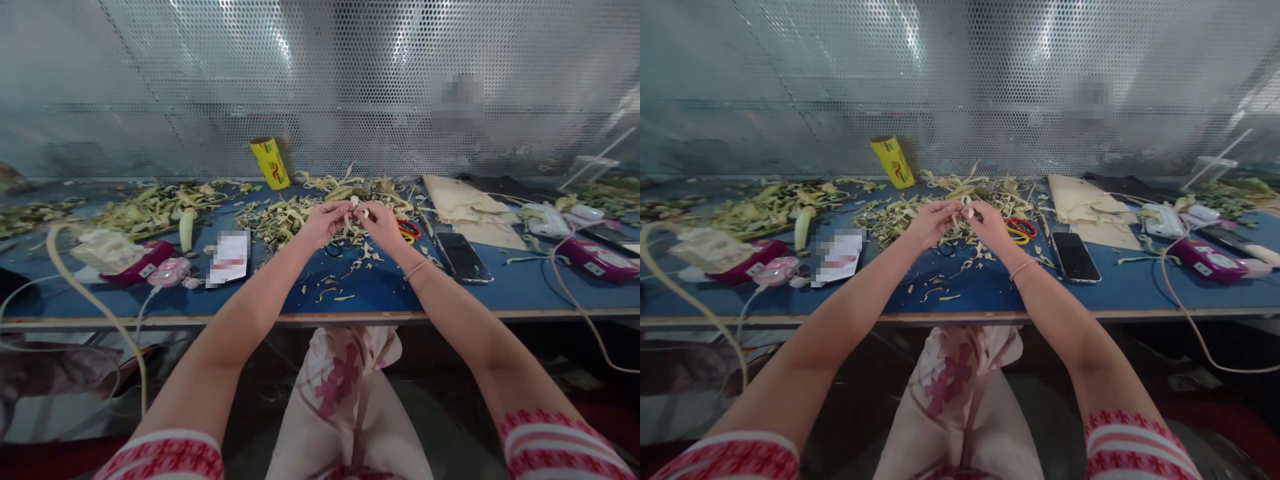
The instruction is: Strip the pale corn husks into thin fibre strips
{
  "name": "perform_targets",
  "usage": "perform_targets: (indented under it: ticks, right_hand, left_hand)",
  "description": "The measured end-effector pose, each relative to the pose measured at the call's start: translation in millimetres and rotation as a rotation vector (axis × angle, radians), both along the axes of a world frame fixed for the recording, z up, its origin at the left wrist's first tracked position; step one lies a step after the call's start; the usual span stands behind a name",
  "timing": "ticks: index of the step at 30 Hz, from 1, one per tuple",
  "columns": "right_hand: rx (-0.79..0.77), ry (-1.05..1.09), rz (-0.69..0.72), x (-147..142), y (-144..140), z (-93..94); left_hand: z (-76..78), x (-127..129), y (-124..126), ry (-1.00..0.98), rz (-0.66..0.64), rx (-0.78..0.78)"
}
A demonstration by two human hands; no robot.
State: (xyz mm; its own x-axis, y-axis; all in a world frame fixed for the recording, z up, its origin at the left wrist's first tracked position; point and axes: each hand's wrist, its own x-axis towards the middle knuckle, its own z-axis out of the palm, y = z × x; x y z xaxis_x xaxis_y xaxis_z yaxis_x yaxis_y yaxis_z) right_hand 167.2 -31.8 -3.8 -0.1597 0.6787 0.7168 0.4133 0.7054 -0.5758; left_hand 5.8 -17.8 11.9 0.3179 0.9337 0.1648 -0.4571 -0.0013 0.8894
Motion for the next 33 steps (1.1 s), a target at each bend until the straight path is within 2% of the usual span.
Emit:
perform_targets:
  ticks: [8,14,17,23,28,33]
  right_hand:
    - [0.225,-0.222,0.023,2.5,-0.8,1.5]
    - [0.297,-0.279,0.014,-0.1,-3.5,1.6]
    - [0.326,-0.317,-0.005,-1.1,-8.7,1.2]
    - [0.391,-0.476,0.101,-3.0,-11.2,1.9]
    - [0.354,-0.419,0.111,-3.8,-7.3,2.2]
    - [0.335,-0.287,0.058,-3.7,-9.7,3.7]
  left_hand:
    - [1.6,1.0,1.2,-0.064,0.098,-0.122]
    - [1.2,5.0,-2.3,0.017,0.094,-0.054]
    - [-0.2,5.7,-2.8,0.036,0.101,-0.072]
    - [-2.3,5.2,-1.8,0.036,0.095,-0.107]
    - [-1.9,6.6,-3.6,0.043,0.151,-0.166]
    - [0.8,4.7,-3.3,0.045,0.094,-0.13]
